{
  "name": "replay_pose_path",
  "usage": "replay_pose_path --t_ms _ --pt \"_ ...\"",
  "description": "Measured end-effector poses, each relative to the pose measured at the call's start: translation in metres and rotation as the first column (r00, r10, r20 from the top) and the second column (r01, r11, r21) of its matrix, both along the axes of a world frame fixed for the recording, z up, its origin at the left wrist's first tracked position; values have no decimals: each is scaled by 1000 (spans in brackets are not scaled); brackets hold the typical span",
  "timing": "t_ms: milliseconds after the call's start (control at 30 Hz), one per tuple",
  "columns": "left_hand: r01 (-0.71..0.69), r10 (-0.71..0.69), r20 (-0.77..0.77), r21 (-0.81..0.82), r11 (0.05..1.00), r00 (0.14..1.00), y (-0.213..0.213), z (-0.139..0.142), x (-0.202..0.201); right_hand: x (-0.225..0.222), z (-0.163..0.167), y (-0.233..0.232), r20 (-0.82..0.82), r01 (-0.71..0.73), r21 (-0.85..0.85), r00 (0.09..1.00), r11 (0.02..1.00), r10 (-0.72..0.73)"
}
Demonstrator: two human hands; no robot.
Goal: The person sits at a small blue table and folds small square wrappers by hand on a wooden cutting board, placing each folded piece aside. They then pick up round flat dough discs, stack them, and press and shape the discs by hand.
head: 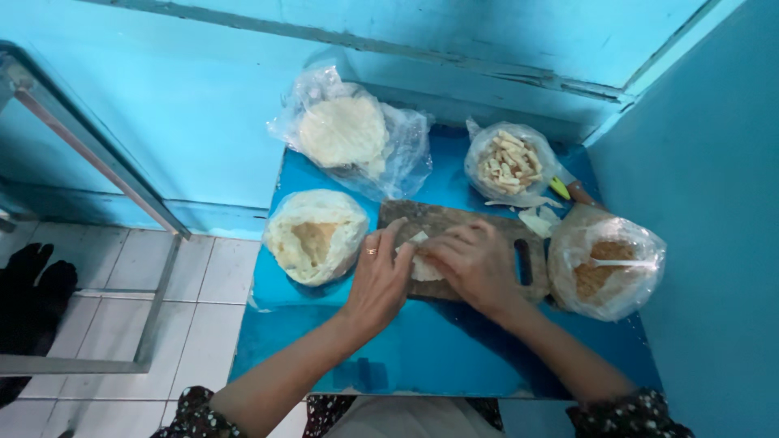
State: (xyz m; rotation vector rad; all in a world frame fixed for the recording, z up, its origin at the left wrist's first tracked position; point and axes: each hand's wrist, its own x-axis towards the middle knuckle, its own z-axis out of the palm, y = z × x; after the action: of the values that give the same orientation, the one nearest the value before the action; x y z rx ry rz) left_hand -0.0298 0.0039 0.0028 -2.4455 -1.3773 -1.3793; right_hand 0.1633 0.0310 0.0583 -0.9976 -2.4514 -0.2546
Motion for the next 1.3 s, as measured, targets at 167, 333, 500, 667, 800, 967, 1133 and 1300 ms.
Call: replay_pose_path --t_ms 167,333,500,667,800,967,1133,1300 --pt "39 -35 -63 61 997 997 -4 -1 1 16 2 27 -545 -214 -760 724 613 -423" --pt "50 -35 -168 84 995 985 -10 -5 3 60 46 80 -518 239 -261 783 935 -345" --pt "44 -13 -213 146 988 977 -18 -8 10 83 80 98 -350 332 -164 861 929 -370" --pt "79 -47 -166 190 979 985 -23 -5 11 135 96 16 -608 173 -147 761 974 -227" --pt "87 -78 -75 129 988 994 -20 -1 13 165 73 -43 -215 541 -253 777 802 -592" --pt "126 -118 117 -60 990 986 -25 8 13 201 39 -61 -317 419 -140 839 897 -441" --pt "25 -8 81 -211 977 997 -37 14 25 242 22 -71 -290 434 -140 841 890 -456" --pt "-62 79 51 -279 958 996 -39 12 30 242 8 -65 34 438 -313 892 843 -451"
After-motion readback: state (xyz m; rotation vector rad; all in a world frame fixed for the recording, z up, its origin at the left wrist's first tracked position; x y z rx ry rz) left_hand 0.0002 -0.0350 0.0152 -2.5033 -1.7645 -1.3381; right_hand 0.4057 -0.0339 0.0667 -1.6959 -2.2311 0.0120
